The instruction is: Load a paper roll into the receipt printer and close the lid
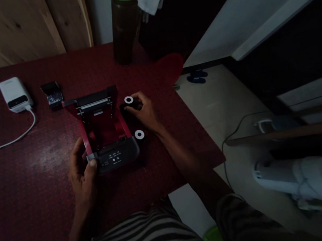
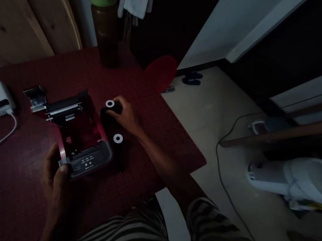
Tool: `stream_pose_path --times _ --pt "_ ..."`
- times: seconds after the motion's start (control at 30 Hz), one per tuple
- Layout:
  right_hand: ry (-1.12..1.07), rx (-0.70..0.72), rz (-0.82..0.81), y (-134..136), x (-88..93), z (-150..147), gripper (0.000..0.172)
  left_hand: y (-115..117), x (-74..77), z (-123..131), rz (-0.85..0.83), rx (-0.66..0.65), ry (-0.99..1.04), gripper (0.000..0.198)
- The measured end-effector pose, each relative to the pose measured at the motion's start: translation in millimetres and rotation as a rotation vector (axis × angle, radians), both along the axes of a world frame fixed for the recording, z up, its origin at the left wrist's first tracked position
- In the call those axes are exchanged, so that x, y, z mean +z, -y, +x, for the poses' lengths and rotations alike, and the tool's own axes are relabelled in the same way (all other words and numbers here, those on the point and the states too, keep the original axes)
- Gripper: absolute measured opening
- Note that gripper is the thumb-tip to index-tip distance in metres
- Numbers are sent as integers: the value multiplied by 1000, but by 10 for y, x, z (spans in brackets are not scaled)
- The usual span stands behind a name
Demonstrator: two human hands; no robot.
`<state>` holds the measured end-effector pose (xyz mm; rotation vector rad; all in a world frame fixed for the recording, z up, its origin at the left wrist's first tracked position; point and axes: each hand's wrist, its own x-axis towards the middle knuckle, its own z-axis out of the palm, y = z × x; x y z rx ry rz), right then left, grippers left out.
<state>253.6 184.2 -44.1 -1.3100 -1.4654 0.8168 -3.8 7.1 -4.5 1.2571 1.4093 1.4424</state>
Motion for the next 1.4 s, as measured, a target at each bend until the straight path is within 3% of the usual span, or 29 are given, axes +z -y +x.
stream_pose_path --times 0.23,0.37,0.5,0.57,0.63,0.83,0.93,1.03,1.17,1.27,1.4 --pt "65 52 -26 85 18 88 42 -2 35 17 -1 1 -17 65" --pt "96 30 -52 367 81 298 52 0 60 22 -10 -1 -15 65" --pt "127 1 -87 892 201 493 27 5 73 27 -14 -4 -22 64" --pt "138 49 -113 1117 260 477 24 8 71 32 -10 -1 -15 64" --pt "141 113 -135 1246 288 379 32 10 60 33 -9 12 -18 64" --pt "83 93 -128 1240 276 146 28 7 1 4 4 9 -37 66" --pt "42 89 -159 1265 512 287 27 5 -9 1 1 -9 -16 62" --pt "35 151 -176 1304 977 441 23 8 3 18 -3 -4 -9 61" --pt "286 365 3 1189 1496 319 28 11 39 51 -15 -13 20 62" --pt "505 487 124 1012 1578 -37 30 7 70 66 9 -31 23 61" --pt "859 560 128 875 1493 -547 28 13 82 67 9 -28 20 62"
